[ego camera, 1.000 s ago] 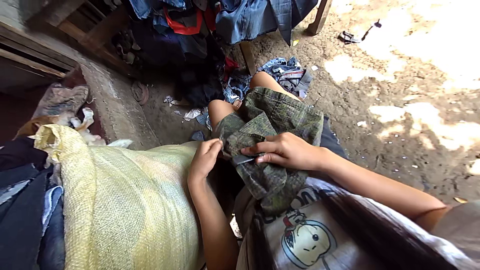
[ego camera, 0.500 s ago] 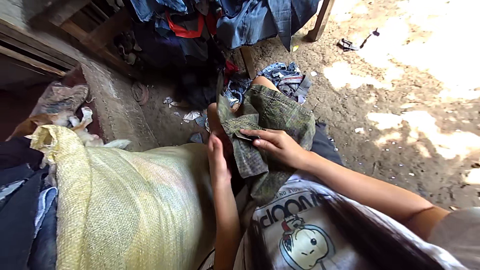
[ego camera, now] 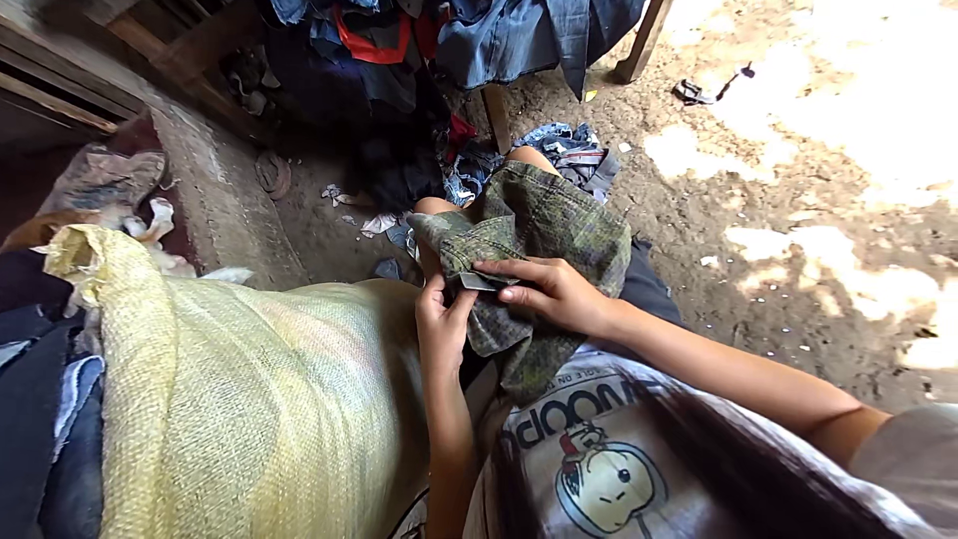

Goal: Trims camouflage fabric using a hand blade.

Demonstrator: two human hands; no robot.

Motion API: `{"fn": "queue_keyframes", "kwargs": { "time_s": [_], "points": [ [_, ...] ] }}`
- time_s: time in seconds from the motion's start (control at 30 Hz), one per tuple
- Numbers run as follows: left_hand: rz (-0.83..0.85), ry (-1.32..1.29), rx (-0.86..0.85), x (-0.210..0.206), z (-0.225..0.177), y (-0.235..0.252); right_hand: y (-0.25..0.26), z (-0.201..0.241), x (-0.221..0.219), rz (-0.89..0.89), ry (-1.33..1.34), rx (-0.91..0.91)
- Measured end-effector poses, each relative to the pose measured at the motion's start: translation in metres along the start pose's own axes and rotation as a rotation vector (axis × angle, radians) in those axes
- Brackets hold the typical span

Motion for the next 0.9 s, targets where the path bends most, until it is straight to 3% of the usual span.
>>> {"fn": "queue_keyframes", "kwargs": {
  "time_s": [0.2, 0.37, 0.6, 0.9],
  "points": [
    [-0.049, -0.008, 0.049, 0.002, -0.004, -0.004, -0.001, 0.009, 0.006, -0.034, -0.083, 0.081],
    [-0.073, 0.015, -0.043, 0.002, -0.021, -0.007, -0.001, 0.018, 0.008, 0.0, -0.106, 0.129],
    [-0.094, -0.039, -0.144, 0.002, -0.041, -0.02, -0.007, 0.04, 0.014, -0.092, -0.132, 0.278],
    [-0.088, -0.043, -0.188, -0.001, -0.037, -0.028, -0.011, 0.04, 0.009, -0.079, -0.064, 0.256]
  ]
}}
Point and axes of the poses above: each hand's wrist, its own y-axis towards the middle knuckle, its own x-axis out of the back of the hand, z = x × y, the point moved 10 cm from there along y, towards the middle knuckle, and after that the axes turned 12 degrees about y, right-handed, at the moved point
